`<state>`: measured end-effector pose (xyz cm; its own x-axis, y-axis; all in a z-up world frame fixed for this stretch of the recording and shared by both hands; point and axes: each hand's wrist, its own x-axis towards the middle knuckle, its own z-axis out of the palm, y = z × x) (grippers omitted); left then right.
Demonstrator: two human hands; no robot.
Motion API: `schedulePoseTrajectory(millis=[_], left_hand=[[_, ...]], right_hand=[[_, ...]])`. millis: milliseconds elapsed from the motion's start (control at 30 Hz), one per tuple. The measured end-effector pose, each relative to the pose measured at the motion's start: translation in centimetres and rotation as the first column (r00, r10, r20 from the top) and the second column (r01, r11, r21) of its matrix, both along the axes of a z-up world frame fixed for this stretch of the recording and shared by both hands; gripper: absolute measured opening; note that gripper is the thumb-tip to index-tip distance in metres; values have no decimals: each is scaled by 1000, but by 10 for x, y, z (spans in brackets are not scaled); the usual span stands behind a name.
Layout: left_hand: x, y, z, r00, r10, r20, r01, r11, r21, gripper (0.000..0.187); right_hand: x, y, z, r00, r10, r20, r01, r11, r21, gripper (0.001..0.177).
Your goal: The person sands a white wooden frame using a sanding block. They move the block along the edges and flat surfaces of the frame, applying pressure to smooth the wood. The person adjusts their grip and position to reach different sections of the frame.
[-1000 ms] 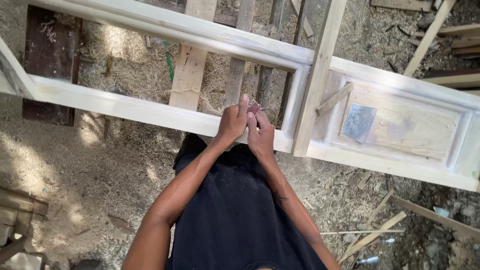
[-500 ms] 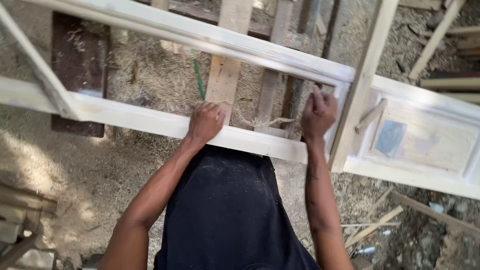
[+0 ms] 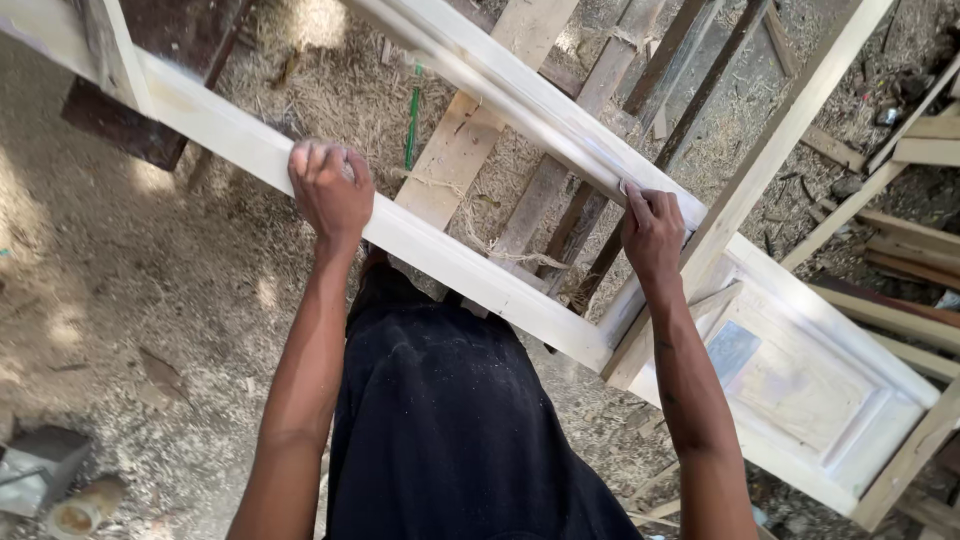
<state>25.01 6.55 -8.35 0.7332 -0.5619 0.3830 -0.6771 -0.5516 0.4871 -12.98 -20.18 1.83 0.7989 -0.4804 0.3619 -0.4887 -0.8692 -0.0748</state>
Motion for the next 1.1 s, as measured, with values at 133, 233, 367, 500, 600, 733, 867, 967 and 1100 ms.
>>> schedulePoseTrajectory(millis=[133,233,367,500,600,733,867,967,1100], left_hand=[[4,0,-7,999,24,-46,-22,999,42,24],[4,0,-20,999,49,19,-51,996,76,27],[5,-1,-25,998,54,-24,-52,995,81,36],[2,-1,-18,995,33,-98,-26,997,70,38],[0,1,-13,998,33,-58,-30,998,61,35],[-2,0,-10,994,39,-106,-34,998,43,33],[-1,-1,-8,997,38,-65,-38,999,4,33],[1,-1,-9,999,16,-35,-15,1000,15,31],[-2,-1,-9,1000,11,-16,-11,1000,26,31]], right_hand=[[1,-12,-3,996,89,-14,-90,996,-21,25],[4,-26,-13,989,145,-23,-145,989,-6,23],[17,-39,-31,967,256,-19,-256,967,-16,27],[30,-48,-56,946,316,-67,-321,944,-81,29],[50,-56,-69,931,355,-78,-364,918,-157,33],[88,-53,-66,895,442,-55,-445,883,-145,37],[169,-48,-83,901,432,-46,-434,889,-148,35],[228,-41,-99,897,440,28,-430,888,-164,30],[214,-42,-93,948,316,-30,-317,943,-96,21]])
